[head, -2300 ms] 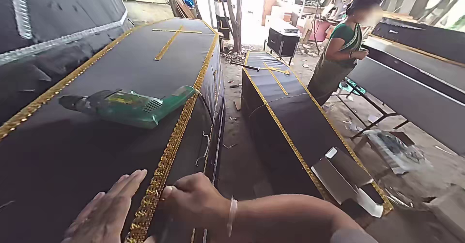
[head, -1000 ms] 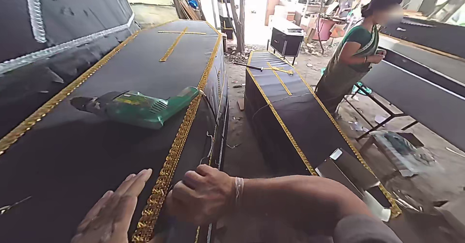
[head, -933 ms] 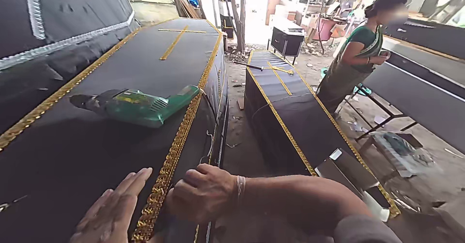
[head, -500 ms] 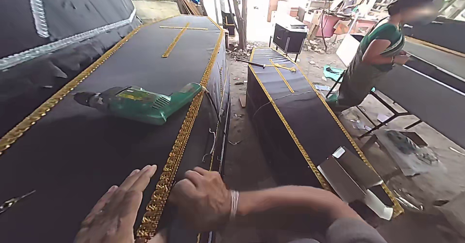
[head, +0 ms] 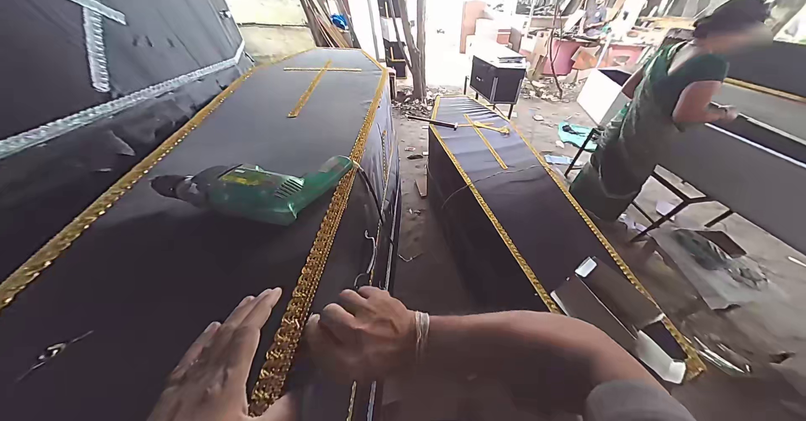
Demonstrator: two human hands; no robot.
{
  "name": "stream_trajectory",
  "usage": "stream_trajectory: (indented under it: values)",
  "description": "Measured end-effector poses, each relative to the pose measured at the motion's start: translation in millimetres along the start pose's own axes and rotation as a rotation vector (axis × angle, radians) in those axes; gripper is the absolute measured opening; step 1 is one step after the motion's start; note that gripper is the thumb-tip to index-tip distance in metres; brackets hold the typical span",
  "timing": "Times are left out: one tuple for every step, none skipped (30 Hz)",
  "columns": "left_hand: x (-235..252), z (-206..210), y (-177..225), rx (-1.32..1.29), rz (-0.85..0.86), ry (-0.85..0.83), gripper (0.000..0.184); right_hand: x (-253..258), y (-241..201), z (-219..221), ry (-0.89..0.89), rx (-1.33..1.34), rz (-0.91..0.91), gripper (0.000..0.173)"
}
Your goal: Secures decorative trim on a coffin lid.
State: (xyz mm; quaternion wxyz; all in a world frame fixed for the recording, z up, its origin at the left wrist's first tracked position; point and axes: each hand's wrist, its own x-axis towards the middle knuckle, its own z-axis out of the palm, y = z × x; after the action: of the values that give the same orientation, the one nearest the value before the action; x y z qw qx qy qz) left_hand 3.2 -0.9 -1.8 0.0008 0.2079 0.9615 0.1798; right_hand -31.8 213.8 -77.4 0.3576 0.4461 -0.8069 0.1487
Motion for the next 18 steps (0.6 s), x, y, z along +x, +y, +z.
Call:
stream_trajectory:
  values:
    - [0.3,-0.5,-0.1,0.001,-0.001,0.002,0.106,1.8,5.0,-0.7,0.027,-0.031,-0.048,0.018]
    - [0.5,-0.8,-0.6,-0.001,-0.003,0.002,0.106,3.9,9.0,-1.5,0.047,-0.051,-0.086,0.017]
    - [0.5,-0.8,-1.1,-0.001,-0.003,0.004,0.106,5.6,12.2,-2.0,0.053,-0.062,-0.121,0.016]
    - [0.5,-0.5,-1.4,0.002,0.0,0.006,0.105,6.7,14.9,-2.4,0.044,-0.058,-0.158,0.014]
    - [0.3,0.4,-1.8,0.001,0.005,0.007,0.105,7.5,16.9,-3.1,0.026,-0.041,-0.193,0.014]
    - [0.0,1.2,-2.4,0.0,0.01,0.009,0.105,9.0,18.3,-3.7,0.013,-0.025,-0.221,0.014]
    - [-0.1,1.1,-2.4,-0.001,0.008,0.006,0.104,10.8,19.7,-3.9,0.005,-0.012,-0.245,0.013]
    - [-0.2,0.5,-2.0,-0.002,0.002,0.001,0.104,11.9,20.2,-3.9,0.0,-0.002,-0.255,0.013]
    - [-0.2,0.0,-1.9,-0.004,-0.003,-0.004,0.104,12.5,20.1,-2.6,0.009,0.012,-0.255,0.012]
    - [0.3,-0.2,-1.6,-0.004,-0.001,-0.001,0.104,12.3,20.5,0.3,0.036,0.039,-0.248,0.011]
    - [0.8,-0.2,-1.4,-0.004,0.003,0.002,0.104,11.5,20.8,4.8,0.076,0.079,-0.227,0.01]
    - [0.8,0.2,-1.4,-0.006,0.008,0.008,0.103,9.6,19.2,10.7,0.111,0.148,-0.168,0.009]
    - [0.4,0.9,-1.8,-0.003,0.012,0.012,0.102,6.9,14.4,17.2,0.133,0.257,-0.059,0.009]
    - [0.1,1.4,-2.1,-0.001,0.014,0.015,0.102,4.8,6.3,22.2,0.14,0.42,0.116,0.01]
    - [0.2,0.9,-2.1,0.002,0.01,0.011,0.102,5.4,-5.1,23.2,0.124,0.645,0.368,0.012]
    - [0.4,0.6,-1.9,0.007,0.003,0.006,0.102,10.9,-17.3,17.3,0.083,0.943,0.691,0.016]
    - [0.8,0.3,-1.4,0.01,-0.001,0.001,0.102,19.5,-26.0,10.8,0.064,1.264,1.035,0.018]
    - [1.7,0.2,-1.0,0.017,-0.004,-0.005,0.102,28.2,-29.3,4.2,0.042,1.523,1.343,0.02]
